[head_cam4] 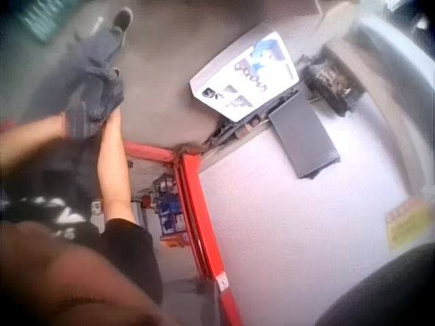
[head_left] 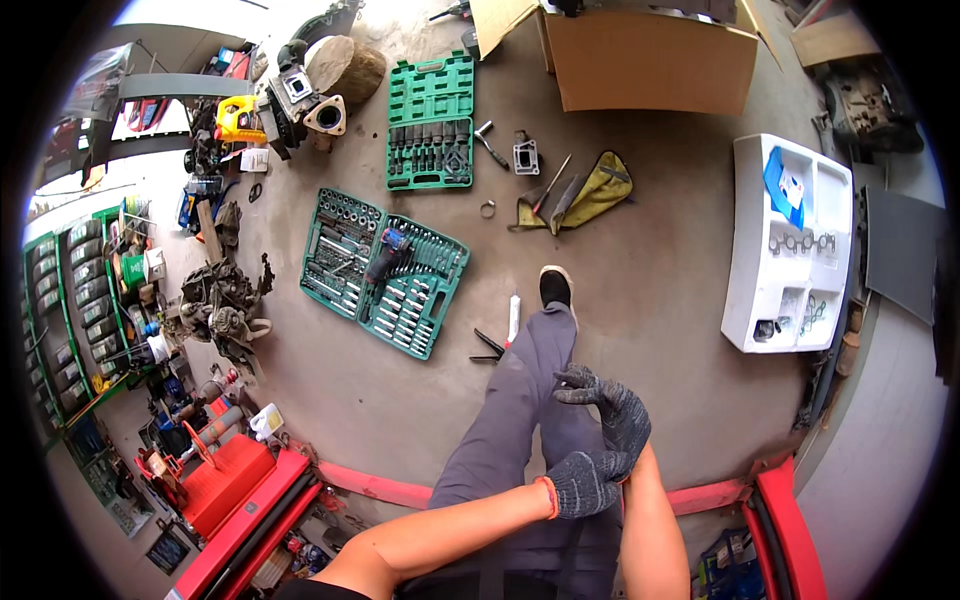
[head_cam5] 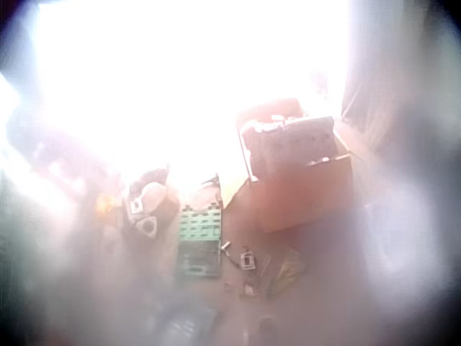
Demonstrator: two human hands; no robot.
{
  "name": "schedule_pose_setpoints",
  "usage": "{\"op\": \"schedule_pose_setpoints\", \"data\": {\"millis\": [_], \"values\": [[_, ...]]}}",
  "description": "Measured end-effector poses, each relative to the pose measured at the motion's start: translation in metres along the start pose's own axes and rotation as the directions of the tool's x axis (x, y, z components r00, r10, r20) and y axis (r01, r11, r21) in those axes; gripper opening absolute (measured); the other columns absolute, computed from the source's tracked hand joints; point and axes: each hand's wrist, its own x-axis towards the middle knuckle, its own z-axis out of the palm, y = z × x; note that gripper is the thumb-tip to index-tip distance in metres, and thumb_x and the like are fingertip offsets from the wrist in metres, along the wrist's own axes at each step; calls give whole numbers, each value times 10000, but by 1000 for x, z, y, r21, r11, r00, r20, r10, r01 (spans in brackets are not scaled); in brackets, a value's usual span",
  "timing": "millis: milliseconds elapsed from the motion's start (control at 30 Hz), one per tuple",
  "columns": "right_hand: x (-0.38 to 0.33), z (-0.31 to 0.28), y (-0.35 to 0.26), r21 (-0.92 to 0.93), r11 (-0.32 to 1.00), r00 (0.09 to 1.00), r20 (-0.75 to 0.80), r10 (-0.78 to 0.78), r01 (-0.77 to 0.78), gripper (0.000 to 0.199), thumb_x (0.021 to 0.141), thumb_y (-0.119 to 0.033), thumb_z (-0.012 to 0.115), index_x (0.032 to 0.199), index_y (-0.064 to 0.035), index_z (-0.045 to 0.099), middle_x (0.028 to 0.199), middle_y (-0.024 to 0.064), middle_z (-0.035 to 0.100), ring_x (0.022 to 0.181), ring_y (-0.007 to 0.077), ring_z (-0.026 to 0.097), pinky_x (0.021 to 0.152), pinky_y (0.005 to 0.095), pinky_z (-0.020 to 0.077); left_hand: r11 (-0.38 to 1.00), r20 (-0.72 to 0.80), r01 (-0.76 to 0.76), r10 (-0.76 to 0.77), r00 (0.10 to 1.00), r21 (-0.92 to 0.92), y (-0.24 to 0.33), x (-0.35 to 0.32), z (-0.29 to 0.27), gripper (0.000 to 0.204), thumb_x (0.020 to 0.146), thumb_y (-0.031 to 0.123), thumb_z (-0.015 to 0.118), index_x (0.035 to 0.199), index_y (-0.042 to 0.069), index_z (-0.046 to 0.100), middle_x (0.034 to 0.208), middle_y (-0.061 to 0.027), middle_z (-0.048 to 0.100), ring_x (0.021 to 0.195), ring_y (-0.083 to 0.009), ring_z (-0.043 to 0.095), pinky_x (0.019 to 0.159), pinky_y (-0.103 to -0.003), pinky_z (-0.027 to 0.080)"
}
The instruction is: The person puts on gloves and sits on the floor of a workshop. They pick up a metal engine part and inspect it. They then use a handheld angle grinder to grind the surface of the metal part, rotating it to work on different areas.
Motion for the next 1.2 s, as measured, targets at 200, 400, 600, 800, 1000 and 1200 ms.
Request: {"op": "schedule_pose_setpoints", "data": {"millis": [200, 400, 600, 800, 1000, 1200], "values": [[182, -135, 21, -758, 651, 987, 71, 146, -42, 420, 895, -204, 635, 1288, -58, 640, 1181, 191, 686, 1205, 333, 590, 1031, 424, 451, 954, 24, 44, -53, 998, 296, -50, 179, -141, 225, 803, 117, 656, 1028, 113, 671, 872, -146, 682, 894, -364, 657, 755, -459, 527], [347, -198, 31, 72, 917, 832, -397, 387, -392, 409, 985, -94, 543, 1387, -20, 518, 1054, 218, 667, 878, 216, 677, 729, 311, 585, 937, -606, 349, -289, 741, -21, -265, 339, -362, 417, 908, 192, 659, 1266, -17, 610, 1056, -155, 709, 877, -186, 661, 764, -349, 553], [435, -251, 68, -362, 854, 926, -209, 316, -373, 352, 997, -133, 575, 1317, 16, 566, 1009, 149, 679, 837, 189, 670, 746, 305, 554, 857, -528, 366, -513, 676, -364, -345, 435, -431, 655, 850, 372, 786, 1309, -44, 571, 1150, -160, 694, 966, -214, 675, 816, -365, 546], [483, -303, 40, -274, 900, 928, -254, 271, -338, 337, 1010, -163, 556, 1291, 20, 585, 880, 127, 689, 708, 176, 653, 731, 303, 553, 879, -561, 126, -398, 725, -461, -373, 456, -428, 290, 892, 116, 719, 1121, -44, 642, 988, -142, 716, 833, -204, 706, 697, -342, 596], [496, -323, 68, -278, 877, 911, -251, 328, -393, 334, 1009, -182, 565, 1274, 19, 594, 904, 127, 693, 755, 184, 677, 733, 313, 568, 929, -723, 288, -363, 588, -233, -293, 391, -422, 228, 930, 61, 623, 1137, -32, 637, 980, -122, 717, 817, -165, 697, 728, -315, 584], [496, -162, 46, -46, 955, 801, 533, 273, -295, 563, 977, -232, 643, 1451, -2, 442, 1198, 139, 662, 1012, 176, 683, 915, 311, 546, 963, -679, 126, -257, 687, -237, -172, 276, -389, 354, 918, 84, 601, 1246, -48, 584, 1037, -122, 712, 893, -195, 715, 774, -324, 602]]}}
